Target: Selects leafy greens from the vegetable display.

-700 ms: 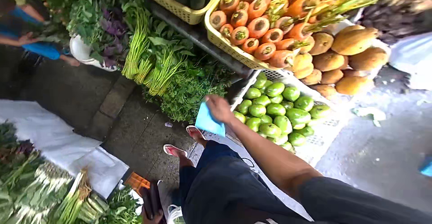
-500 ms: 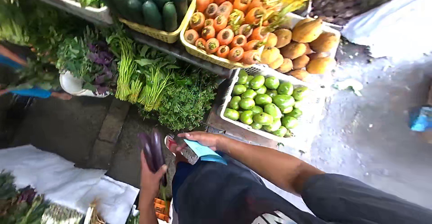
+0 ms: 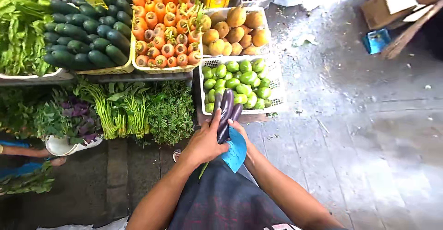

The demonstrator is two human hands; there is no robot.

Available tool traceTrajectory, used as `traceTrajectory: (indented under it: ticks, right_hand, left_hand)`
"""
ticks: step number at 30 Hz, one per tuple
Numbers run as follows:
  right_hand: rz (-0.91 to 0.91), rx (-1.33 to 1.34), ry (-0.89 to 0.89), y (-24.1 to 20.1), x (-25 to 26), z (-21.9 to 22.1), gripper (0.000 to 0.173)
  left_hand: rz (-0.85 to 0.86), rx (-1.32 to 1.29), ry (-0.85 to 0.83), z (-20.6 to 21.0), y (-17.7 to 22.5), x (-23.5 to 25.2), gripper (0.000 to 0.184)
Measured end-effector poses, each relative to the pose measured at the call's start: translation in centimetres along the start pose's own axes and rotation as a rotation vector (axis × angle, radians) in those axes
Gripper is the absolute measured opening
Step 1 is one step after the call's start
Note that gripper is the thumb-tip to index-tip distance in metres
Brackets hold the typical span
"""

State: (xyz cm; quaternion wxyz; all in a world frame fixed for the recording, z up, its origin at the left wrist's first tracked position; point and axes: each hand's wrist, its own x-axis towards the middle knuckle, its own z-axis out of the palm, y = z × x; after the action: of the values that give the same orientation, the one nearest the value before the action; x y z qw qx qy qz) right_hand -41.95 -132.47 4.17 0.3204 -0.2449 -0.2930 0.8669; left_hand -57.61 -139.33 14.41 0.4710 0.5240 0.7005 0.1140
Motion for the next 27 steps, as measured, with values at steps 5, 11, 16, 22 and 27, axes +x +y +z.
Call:
traceTrajectory:
  ticks: [5,11,16,22,27]
  right_hand:
    - [-0.219,0.028,0.210,-7.0,1.0,-1.9,0.013]
    - [-0.240,0.106,-0.046,-13.6,4.0,-8.7,0.073]
    - [-0.190,0.094,0.021,-17.3,2.9,-11.3,0.098]
    - [-0.327,0.193,0.060,-15.9,-0.1,-10.9,0.081]
    - [-0.471,0.281,0.283,-15.4,-1.9,-7.2,0.072]
  left_hand:
    - [0.126,0.103,0.021,-0.5,6.6,3.7,0.086]
    - [0.278,-0.231,0.184,-0.6,9.3,7.0,0.066]
    - [-0.067,0.013,0.289,-2.6,0.3,10.2,0.042]
    - [-0.222,0.682,0.337,-4.3,-16.9,19.7,0.066]
    - [-0.286,0.691,0.338,-6.7,-18.4,26.3,0.040]
